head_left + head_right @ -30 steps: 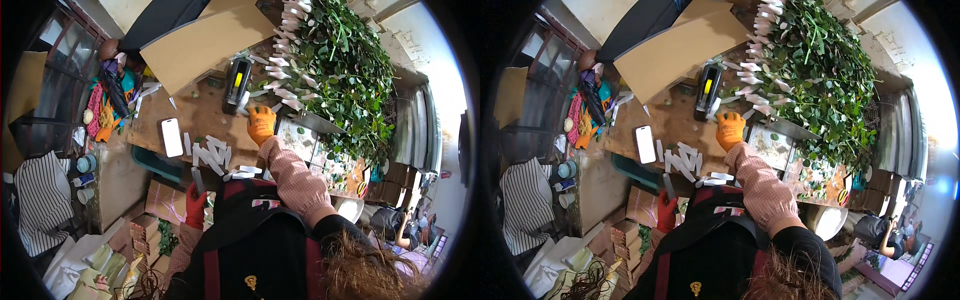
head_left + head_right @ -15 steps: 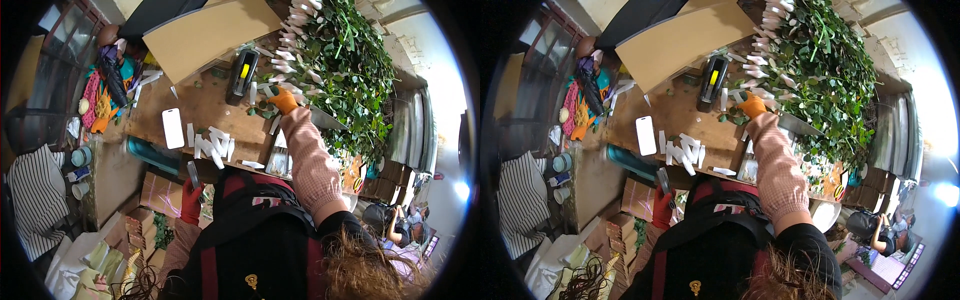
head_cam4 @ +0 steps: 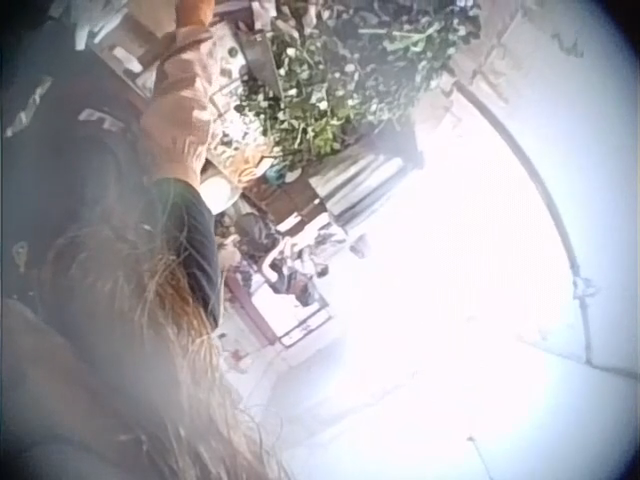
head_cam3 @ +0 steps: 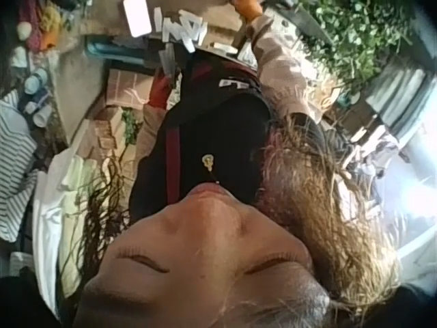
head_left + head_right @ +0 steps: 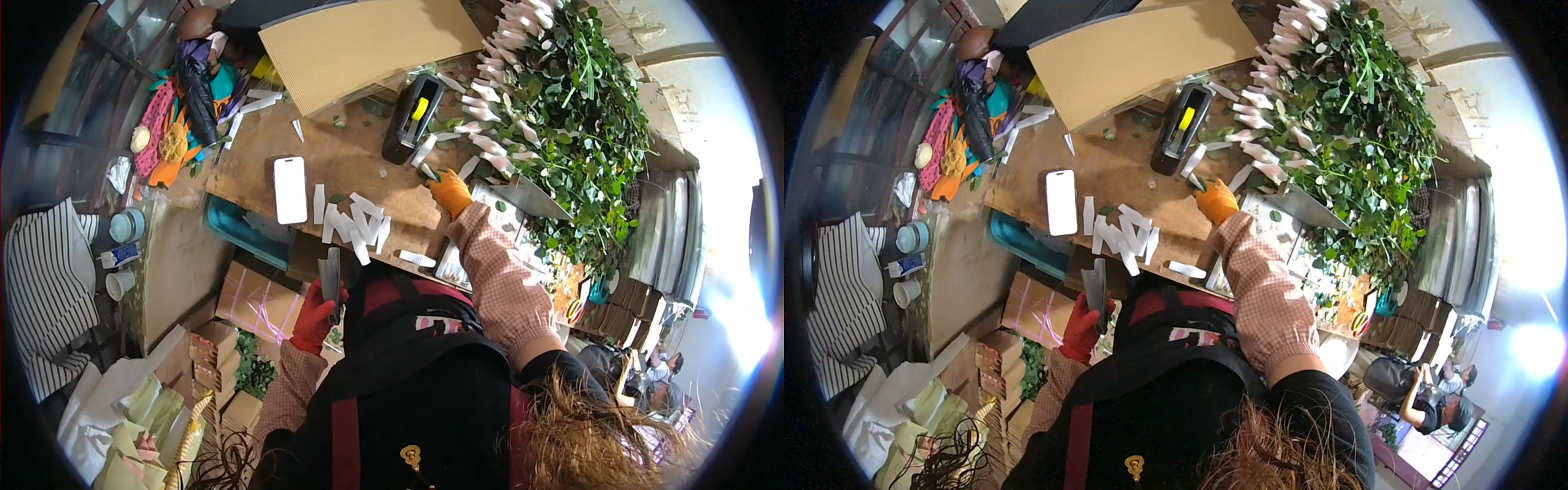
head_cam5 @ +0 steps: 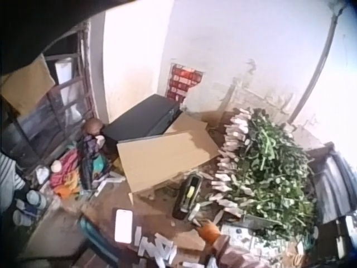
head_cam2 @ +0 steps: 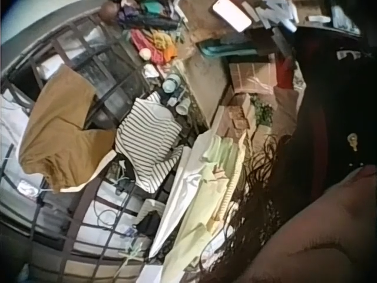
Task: The person assembles cardboard boxes and places roses into them using a stapler.
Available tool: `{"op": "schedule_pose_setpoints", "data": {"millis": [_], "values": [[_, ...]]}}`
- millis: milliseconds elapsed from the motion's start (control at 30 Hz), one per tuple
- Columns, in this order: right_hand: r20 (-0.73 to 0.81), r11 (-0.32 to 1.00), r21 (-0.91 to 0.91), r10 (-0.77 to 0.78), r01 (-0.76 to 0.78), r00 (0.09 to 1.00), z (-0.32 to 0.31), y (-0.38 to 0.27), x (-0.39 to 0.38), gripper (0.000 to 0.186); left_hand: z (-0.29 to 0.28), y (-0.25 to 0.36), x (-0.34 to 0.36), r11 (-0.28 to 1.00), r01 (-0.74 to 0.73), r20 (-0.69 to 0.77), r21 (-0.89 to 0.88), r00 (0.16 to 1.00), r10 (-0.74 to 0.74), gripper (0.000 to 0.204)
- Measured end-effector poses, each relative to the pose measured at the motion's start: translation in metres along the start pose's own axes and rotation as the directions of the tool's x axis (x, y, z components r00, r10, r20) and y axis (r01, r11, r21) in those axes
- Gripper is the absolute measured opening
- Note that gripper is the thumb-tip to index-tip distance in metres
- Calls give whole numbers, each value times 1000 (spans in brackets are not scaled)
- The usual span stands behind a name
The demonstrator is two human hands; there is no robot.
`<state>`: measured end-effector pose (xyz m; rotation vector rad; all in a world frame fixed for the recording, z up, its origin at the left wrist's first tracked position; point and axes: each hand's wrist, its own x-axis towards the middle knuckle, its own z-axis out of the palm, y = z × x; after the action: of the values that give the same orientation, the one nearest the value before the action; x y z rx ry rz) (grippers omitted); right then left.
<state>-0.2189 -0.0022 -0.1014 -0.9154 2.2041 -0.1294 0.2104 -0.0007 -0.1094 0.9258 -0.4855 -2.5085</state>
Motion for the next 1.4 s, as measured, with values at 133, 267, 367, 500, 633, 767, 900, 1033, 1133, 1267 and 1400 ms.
{"op": "schedule_pose_setpoints", "data": {"millis": [133, 267, 367, 500, 633, 767, 900, 1033, 1133, 1267, 1400], "values": [[-207, 972, 143, -154, 185, 966, 39, -11, -41, 37, -5, -5, -1, 999, -23, -11, -22, 1000, 23, 70], [87, 936, -132, -317, 326, 944, 61, -74, -80, 100, -28, -17, 2, 996, -46, -73, -75, 997, 40, 68], [332, 926, -157, -278, 344, 901, 68, -95, -82, 119, -42, -22, 5, 989, -96, -122, -109, 989, 82, 62], [219, 855, 148, -519, 497, 827, 55, -86, -97, 96, -54, -19, 2, 982, -146, -189, -117, 974, 123, 60], [129, 887, -24, -455, 462, 881, -15, -46, -180, 66, -57, -15, -2, 984, -126, -215, -124, 972, 97, 61], [691, 788, -523, 170, 324, 702, -55, 16, -255, 60, -47, 0, -2, 996, -23, -95, -81, 995, 16, 72], [422, 803, -488, -128, 343, 898, -50, 26, -223, 54, -21, 17, 20, 992, 15, 111, 121, 993, -29, 75], [27, 632, -730, -355, 261, 934, -53, -17, -82, 29, 25, 27, 61, 797, -72, 150, 600, 988, -24, 71], [122, 510, -838, -168, 192, 978, -49, -1, -3, 41, 51, 36, 91, 262, -434, 403, 862, 900, 166, 61], [79, 627, -773, -57, 98, 995, -62, 31, 22, 39, 49, 22, 113, -121, -416, 414, 901, 909, -38, 53], [-26, 617, -782, -175, 89, 984, -58, 11, 10, 36, 31, 4, 95, -29, -321, 320, 947, 947, -26, 58]]}}
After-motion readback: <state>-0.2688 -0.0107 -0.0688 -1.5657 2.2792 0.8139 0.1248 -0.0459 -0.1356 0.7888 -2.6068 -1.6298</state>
